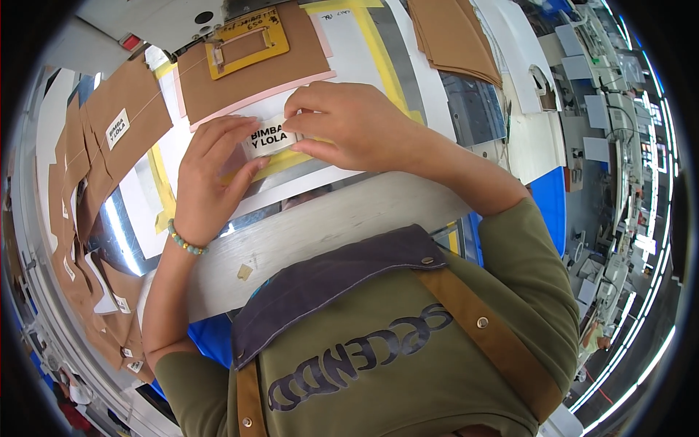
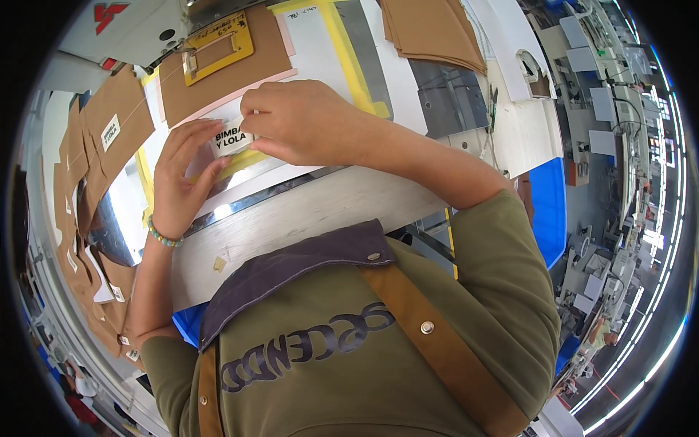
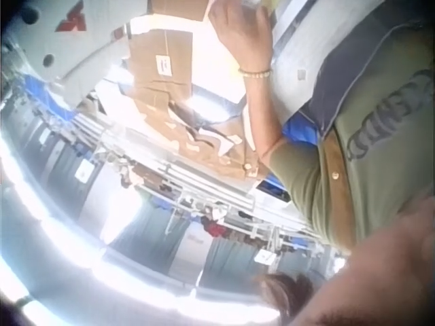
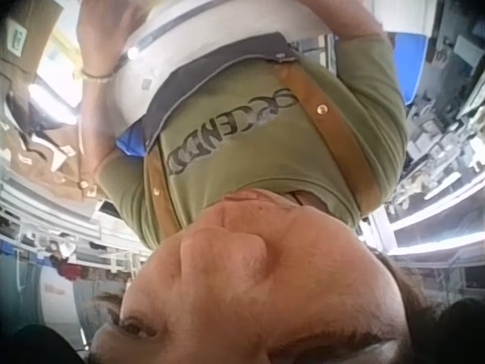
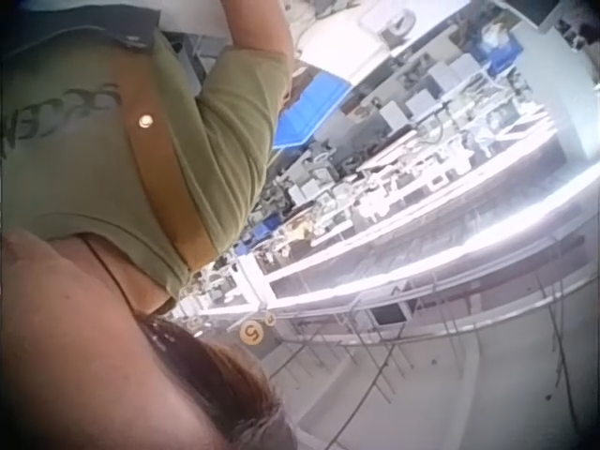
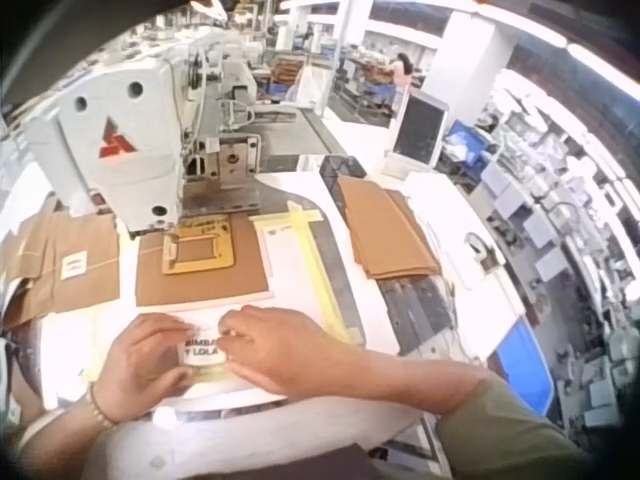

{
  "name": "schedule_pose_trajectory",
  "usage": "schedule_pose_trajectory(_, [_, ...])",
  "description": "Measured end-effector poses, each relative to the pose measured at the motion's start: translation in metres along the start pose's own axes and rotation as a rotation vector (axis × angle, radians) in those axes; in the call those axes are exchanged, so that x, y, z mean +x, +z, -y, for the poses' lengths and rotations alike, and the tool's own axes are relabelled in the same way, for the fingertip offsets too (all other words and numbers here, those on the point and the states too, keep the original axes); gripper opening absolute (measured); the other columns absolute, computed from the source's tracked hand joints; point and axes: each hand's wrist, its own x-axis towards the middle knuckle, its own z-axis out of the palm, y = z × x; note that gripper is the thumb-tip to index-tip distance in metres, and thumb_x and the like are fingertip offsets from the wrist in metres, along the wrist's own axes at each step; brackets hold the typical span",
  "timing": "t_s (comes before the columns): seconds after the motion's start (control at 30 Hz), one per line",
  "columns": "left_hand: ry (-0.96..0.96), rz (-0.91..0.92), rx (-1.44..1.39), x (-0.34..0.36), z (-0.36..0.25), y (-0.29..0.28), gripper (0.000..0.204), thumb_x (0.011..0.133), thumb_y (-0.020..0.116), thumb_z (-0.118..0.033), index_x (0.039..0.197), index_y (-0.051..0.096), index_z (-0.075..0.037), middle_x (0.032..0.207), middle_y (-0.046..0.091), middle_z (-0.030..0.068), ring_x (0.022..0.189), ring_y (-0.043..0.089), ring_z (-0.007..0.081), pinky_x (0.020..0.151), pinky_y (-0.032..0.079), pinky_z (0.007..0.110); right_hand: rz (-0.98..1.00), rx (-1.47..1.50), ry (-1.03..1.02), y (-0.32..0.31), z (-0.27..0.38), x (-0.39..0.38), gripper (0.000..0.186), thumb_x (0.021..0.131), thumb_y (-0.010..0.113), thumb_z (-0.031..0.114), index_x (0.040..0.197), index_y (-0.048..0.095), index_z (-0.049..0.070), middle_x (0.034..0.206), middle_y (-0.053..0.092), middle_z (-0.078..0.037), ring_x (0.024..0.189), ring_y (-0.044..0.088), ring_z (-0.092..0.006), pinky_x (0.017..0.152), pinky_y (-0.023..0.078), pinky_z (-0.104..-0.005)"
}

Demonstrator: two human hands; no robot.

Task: Sewing brand labels onto square leather panels using an industrial sewing machine.

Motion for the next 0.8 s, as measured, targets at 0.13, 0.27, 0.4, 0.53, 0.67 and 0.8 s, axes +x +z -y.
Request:
schedule_pose_trajectory(0.13, [0.001, -0.007, -0.02, 0.001, 0.004, 0.0, 0.047, 0.082, 0.087, -0.011, 0.126, 0.074, -0.004, 0.126, 0.073, 0.0134, 0.118, 0.067, 0.0337, 0.103, 0.054, 0.042, -0.026, 0.129, 0.084, 0.002, -0.004, 0.002, 0.021, 0.091, 0.081, 0.016, 0.109, 0.08, 0.007, 0.112, 0.07, -0.005, 0.1, 0.071, -0.0245, 0.083, 0.059, -0.0366])
schedule_pose_trajectory(0.27, [-0.026, 0.003, -0.045, 0.002, 0.004, -0.003, 0.047, 0.082, 0.087, -0.012, 0.127, 0.074, -0.003, 0.125, 0.073, 0.0147, 0.118, 0.067, 0.0343, 0.103, 0.054, 0.041, -0.016, 0.311, 0.16, -0.003, -0.007, 0.011, 0.013, 0.095, 0.077, 0.013, 0.103, 0.082, 0.005, 0.11, 0.071, -0.005, 0.094, 0.072, -0.0219, 0.08, 0.059, -0.0341])
schedule_pose_trajectory(0.4, [-0.098, 0.0, -0.12, 0.001, 0.003, -0.01, 0.048, 0.088, 0.084, -0.017, 0.133, 0.071, -0.003, 0.128, 0.072, 0.0163, 0.117, 0.068, 0.0334, 0.101, 0.054, 0.04, 0.04, 0.451, 0.244, -0.013, -0.01, 0.03, 0.02, 0.096, 0.075, 0.024, 0.095, 0.083, 0.006, 0.101, 0.075, -0.005, 0.087, 0.073, -0.0219, 0.076, 0.058, -0.0349])
schedule_pose_trajectory(0.53, [-0.128, -0.142, -0.19, 0.008, 0.015, -0.024, 0.042, 0.097, 0.076, -0.014, 0.137, 0.069, -0.001, 0.131, 0.072, 0.0157, 0.115, 0.069, 0.0297, 0.098, 0.055, 0.038, -0.178, 0.329, 0.116, -0.016, -0.025, 0.056, 0.017, 0.098, 0.075, 0.018, 0.106, 0.082, 0.004, 0.108, 0.077, -0.007, 0.092, 0.074, -0.0202, 0.079, 0.06, -0.0337])
schedule_pose_trajectory(0.67, [-0.021, -0.206, 0.069, 0.02, 0.031, -0.034, 0.04, 0.099, 0.074, -0.01, 0.138, 0.069, -0.005, 0.139, 0.071, 0.0141, 0.124, 0.069, 0.0315, 0.105, 0.054, 0.042, -0.375, 0.1, -0.11, -0.003, -0.062, 0.08, 0.018, 0.1, 0.074, 0.011, 0.115, 0.08, 0.004, 0.118, 0.076, -0.007, 0.096, 0.075, -0.0237, 0.085, 0.061, -0.0329])
schedule_pose_trajectory(0.8, [0.057, -0.102, 0.241, 0.036, 0.046, -0.026, 0.047, 0.096, 0.076, -0.012, 0.141, 0.066, -0.005, 0.146, 0.067, 0.0134, 0.132, 0.063, 0.039, 0.11, 0.051, 0.044, -0.263, -0.119, -0.133, 0.02, -0.104, 0.084, 0.018, 0.099, 0.073, 0.011, 0.114, 0.078, 0.003, 0.124, 0.074, -0.005, 0.099, 0.075, -0.0252, 0.081, 0.063, -0.033])
